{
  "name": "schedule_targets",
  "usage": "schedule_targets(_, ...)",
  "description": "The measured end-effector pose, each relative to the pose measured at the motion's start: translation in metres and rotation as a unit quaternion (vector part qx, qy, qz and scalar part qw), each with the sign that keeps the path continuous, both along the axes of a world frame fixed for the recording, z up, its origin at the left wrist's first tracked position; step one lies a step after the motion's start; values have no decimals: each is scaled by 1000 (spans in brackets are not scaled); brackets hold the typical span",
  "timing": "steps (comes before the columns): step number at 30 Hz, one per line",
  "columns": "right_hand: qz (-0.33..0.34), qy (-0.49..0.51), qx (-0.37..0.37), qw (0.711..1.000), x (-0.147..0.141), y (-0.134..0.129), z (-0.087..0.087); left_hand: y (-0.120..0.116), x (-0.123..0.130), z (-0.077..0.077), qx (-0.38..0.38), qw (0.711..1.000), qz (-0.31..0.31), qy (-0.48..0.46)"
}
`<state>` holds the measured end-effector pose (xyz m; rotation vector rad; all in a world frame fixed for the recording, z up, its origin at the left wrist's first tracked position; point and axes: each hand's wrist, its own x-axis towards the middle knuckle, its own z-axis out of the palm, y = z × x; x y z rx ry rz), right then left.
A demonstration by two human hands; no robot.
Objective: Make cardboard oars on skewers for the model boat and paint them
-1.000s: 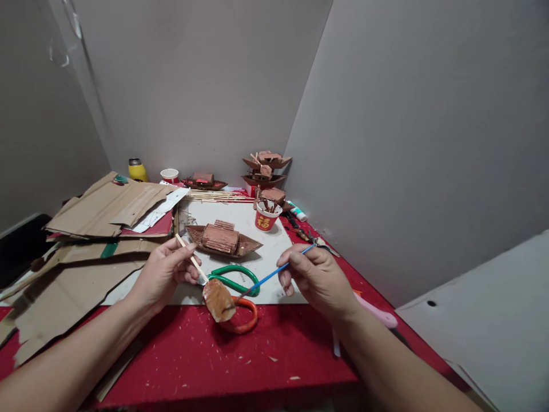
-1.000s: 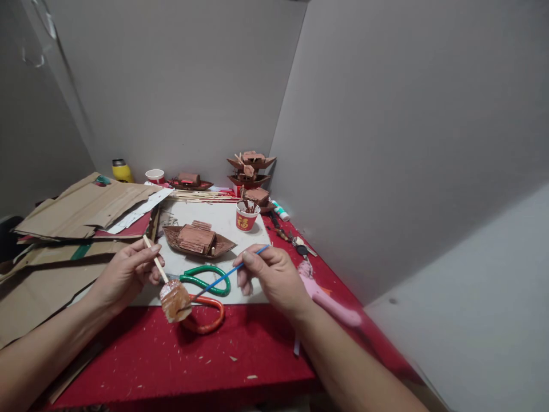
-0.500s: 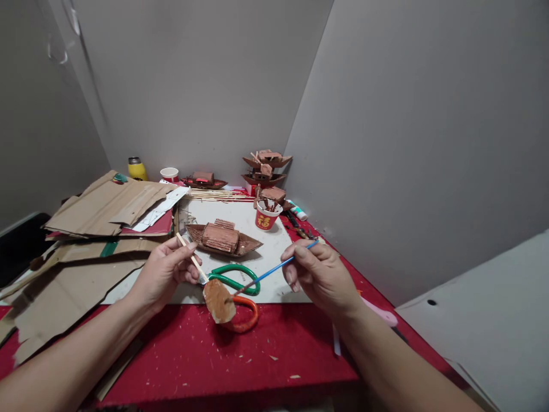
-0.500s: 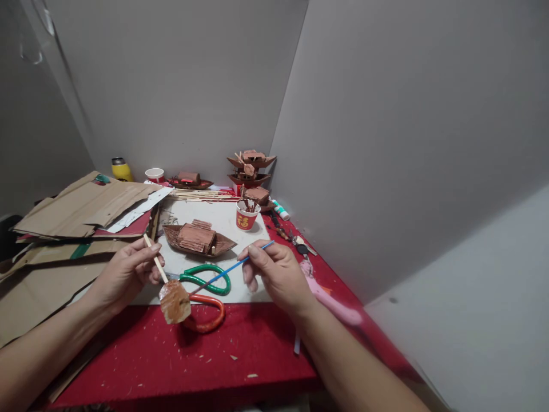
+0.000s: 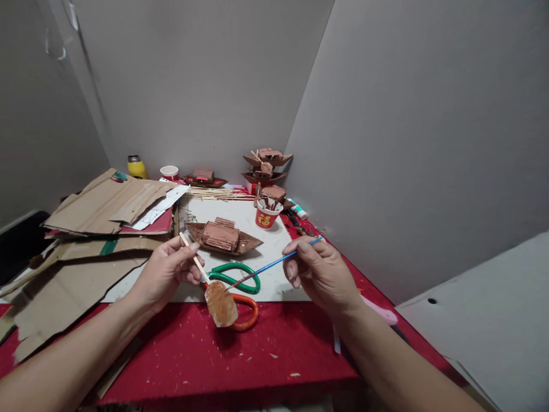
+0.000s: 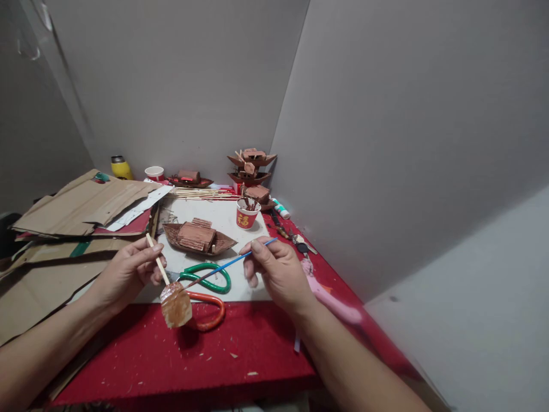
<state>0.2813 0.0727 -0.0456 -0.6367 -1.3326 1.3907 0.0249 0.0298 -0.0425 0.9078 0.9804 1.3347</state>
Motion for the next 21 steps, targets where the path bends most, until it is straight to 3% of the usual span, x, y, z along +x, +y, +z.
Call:
schedule_targets(9,43,-48,1,998,0,-5,-2,0,0,0,3,1000,-2,0)
schedule_targets(17,-12,-15,17,1000,0,-1,-2,-2,1,2,9,1000,3,11)
schedule_targets(21,14,-49,17,999,0,-3,-1,-2,2,3,9,1000,9,16)
